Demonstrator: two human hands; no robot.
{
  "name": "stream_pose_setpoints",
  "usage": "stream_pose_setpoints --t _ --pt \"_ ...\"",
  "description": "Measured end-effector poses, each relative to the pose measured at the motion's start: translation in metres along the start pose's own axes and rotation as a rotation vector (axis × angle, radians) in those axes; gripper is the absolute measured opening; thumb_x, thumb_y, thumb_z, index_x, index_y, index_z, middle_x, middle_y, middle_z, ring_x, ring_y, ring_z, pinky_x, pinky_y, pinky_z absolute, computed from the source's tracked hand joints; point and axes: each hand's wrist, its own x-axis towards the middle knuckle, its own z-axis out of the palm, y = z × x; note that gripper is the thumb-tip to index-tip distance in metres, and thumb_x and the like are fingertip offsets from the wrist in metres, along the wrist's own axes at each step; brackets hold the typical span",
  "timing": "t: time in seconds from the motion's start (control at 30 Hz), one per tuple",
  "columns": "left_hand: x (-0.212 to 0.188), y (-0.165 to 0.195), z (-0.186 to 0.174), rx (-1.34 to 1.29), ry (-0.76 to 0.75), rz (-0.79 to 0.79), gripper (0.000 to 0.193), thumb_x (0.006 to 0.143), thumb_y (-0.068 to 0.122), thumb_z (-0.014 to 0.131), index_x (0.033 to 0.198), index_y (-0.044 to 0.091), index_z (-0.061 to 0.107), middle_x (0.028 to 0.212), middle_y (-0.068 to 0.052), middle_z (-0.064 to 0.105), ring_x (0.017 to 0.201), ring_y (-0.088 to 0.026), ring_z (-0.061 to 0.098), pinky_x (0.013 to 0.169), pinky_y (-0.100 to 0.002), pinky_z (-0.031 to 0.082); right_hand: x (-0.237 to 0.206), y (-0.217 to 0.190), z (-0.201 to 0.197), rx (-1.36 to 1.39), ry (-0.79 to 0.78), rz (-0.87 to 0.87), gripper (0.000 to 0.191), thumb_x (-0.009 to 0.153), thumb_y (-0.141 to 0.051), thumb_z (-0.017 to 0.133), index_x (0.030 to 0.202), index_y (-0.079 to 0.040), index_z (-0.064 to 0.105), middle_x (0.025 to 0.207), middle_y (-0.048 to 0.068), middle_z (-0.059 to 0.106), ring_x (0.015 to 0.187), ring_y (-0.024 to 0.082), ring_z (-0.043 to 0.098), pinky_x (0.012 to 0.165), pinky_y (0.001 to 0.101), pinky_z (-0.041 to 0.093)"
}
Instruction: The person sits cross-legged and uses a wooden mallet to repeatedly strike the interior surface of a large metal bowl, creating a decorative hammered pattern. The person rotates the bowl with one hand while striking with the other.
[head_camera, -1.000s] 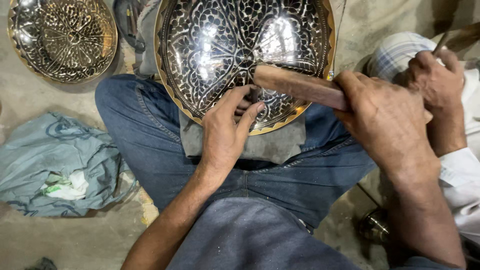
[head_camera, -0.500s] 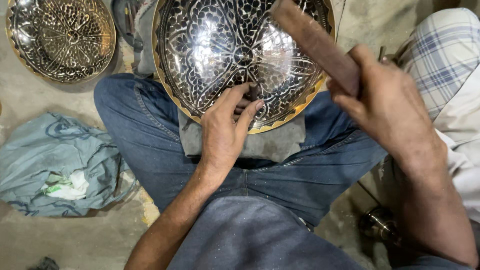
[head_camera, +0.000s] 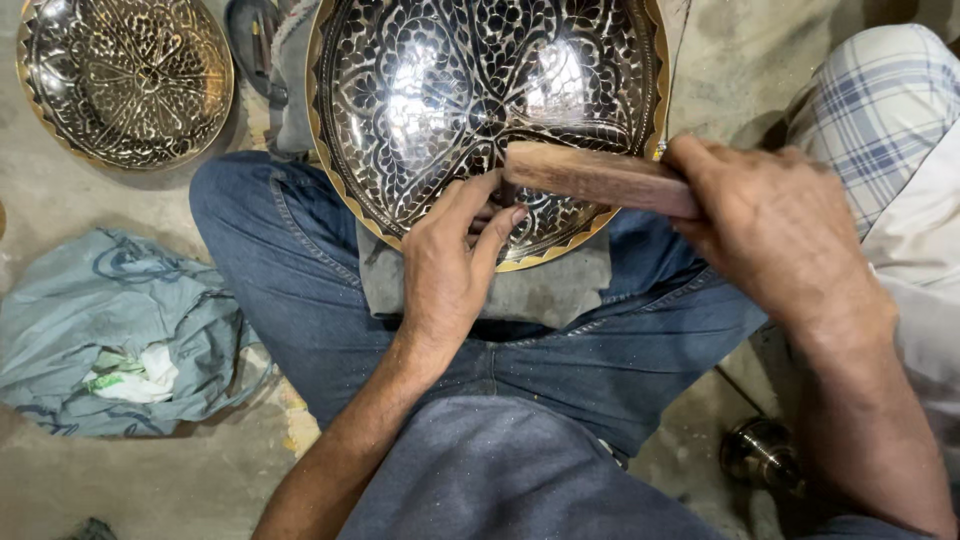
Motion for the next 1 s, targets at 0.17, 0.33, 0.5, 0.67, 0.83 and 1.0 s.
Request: stream_pose_setpoints --t 0.17,0.33,0.5,0.67,0.83,1.0 --pt "0.0003 -0.0008 -0.0002 0.043 -0.001 0.004 0.030 0.100 0.018 0.071 0.126 0.003 0.066 0.100 -0.010 0.072 0.087 -0.020 0.077 0.072 -0.033 0.061 -0.0009 -0.0013 -0.0026 0.157 0.060 0.005 0.037 0.087 -0.020 0.079 0.111 -0.005 0.055 0.084 0.015 0.070 0.076 0.032 0.071 0.075 0.0468 0.058" --pt "-0.0004 0.0005 -0.0007 0.011 0.003 -0.009 0.032 0.099 0.017 0.072 0.127 0.002 0.065 0.104 -0.012 0.072 0.088 -0.020 0.077 0.072 -0.033 0.061 -0.0051 -0.0030 -0.0050 0.312 0.064 0.055 0.037 0.089 -0.019 0.079 0.113 -0.005 0.055 0.084 0.014 0.071 0.078 0.032 0.071 0.073 0.0464 0.057" --pt "-0.0007 0.0027 -0.0035 0.061 0.037 0.053 0.030 0.100 0.016 0.073 0.126 0.002 0.067 0.106 -0.013 0.072 0.089 -0.023 0.075 0.075 -0.035 0.059 -0.0045 -0.0048 -0.0044 0.493 0.092 0.043 0.044 0.087 -0.019 0.080 0.118 -0.003 0.052 0.087 0.018 0.068 0.084 0.037 0.069 0.071 0.0465 0.055" --pt "0.0000 0.0040 -0.0028 0.063 0.010 0.010 0.032 0.098 0.016 0.074 0.127 0.003 0.067 0.104 -0.013 0.072 0.086 -0.023 0.074 0.072 -0.035 0.059 -0.0047 -0.0051 -0.0011 0.324 0.073 0.054 0.040 0.087 -0.020 0.079 0.113 -0.005 0.053 0.085 0.017 0.070 0.080 0.036 0.071 0.072 0.0476 0.055" --pt "0.0000 0.0021 -0.0025 0.031 0.000 0.002 0.033 0.098 0.017 0.072 0.128 0.003 0.066 0.105 -0.011 0.072 0.088 -0.020 0.076 0.073 -0.033 0.060 -0.0065 -0.0054 0.0022 0.195 0.124 -0.016 0.040 0.082 -0.018 0.080 0.109 -0.004 0.053 0.085 0.018 0.070 0.081 0.038 0.071 0.075 0.0498 0.055" --pt "-0.0008 0.0011 -0.0013 0.029 0.002 -0.003 0.033 0.099 0.018 0.072 0.128 0.003 0.067 0.104 -0.011 0.072 0.090 -0.020 0.076 0.074 -0.033 0.061 -0.0048 -0.0041 0.0024 0.075 0.094 -0.030 0.037 0.086 -0.019 0.080 0.110 -0.004 0.055 0.085 0.018 0.071 0.079 0.036 0.071 0.078 0.0498 0.056"
